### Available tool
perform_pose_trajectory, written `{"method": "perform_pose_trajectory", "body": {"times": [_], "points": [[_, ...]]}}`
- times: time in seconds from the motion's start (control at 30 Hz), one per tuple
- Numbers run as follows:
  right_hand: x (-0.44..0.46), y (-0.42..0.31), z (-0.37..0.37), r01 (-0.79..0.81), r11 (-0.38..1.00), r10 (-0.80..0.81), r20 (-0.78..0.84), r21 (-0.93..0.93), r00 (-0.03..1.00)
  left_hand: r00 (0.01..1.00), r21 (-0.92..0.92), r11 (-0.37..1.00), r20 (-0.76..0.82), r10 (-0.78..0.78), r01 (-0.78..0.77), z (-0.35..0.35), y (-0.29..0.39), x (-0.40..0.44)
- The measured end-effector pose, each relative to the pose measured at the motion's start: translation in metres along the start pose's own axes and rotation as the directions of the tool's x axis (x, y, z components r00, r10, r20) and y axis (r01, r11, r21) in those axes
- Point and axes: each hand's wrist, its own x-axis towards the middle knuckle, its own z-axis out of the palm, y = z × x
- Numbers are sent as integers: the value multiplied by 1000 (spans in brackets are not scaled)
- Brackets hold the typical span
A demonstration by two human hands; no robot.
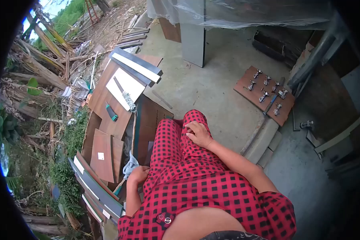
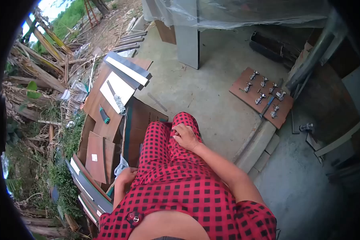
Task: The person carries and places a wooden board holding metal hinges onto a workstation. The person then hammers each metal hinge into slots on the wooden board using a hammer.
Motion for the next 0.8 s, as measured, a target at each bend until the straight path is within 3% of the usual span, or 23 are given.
{"method": "perform_pose_trajectory", "body": {"times": [0.07, 0.1, 0.17, 0.23, 0.27, 0.33, 0.5, 0.57, 0.73, 0.8], "points": [[13, -2, -6, -86, 961, 113, -89, 264, 990, 971, 355, 927, -153, 185, -120, -34, 38, -2], [-57, 1, -48, -209, 959, 219, -35, 191, 975, 979, 298, 936, -25, 203, -186, 19, 59, -11], [-49, 10, -61, -324, 868, 407, -165, 377, 898, 919, 115, 926, -127, 372, -359, -13, 90, -4], [-50, 34, -89, -456, 846, 523, -271, 276, 808, 843, 88, 866, -203, 499, -492, -17, 116, 18], [-60, 67, -96, -489, 819, 570, -324, 301, 755, 847, 96, 867, -187, 498, -489, -17, 132, 25], [-72, 105, -114, -570, 778, 626, -409, 265, 665, 710, 203, 705, -63, 702, -679, -25, 167, 37], [-97, 157, -157, -720, 673, 681, -523, 170, 513, 698, 206, 667, 221, 681, -716, -25, 253, 89], [-112, 185, -167, -738, 647, 690, -560, 192, 459, 633, 85, 638, 276, 723, -765, -9, 286, 139], [-161, 245, -211, -888, 414, 791, -562, 199, 243, 704, -68, 800, 434, 562, -597, 46, 376, 287], [-176, 284, -231, -926, 328, 800, -577, 189, 165, 732, -3, 816, 440, 520, -578, 58, 413, 353]]}}
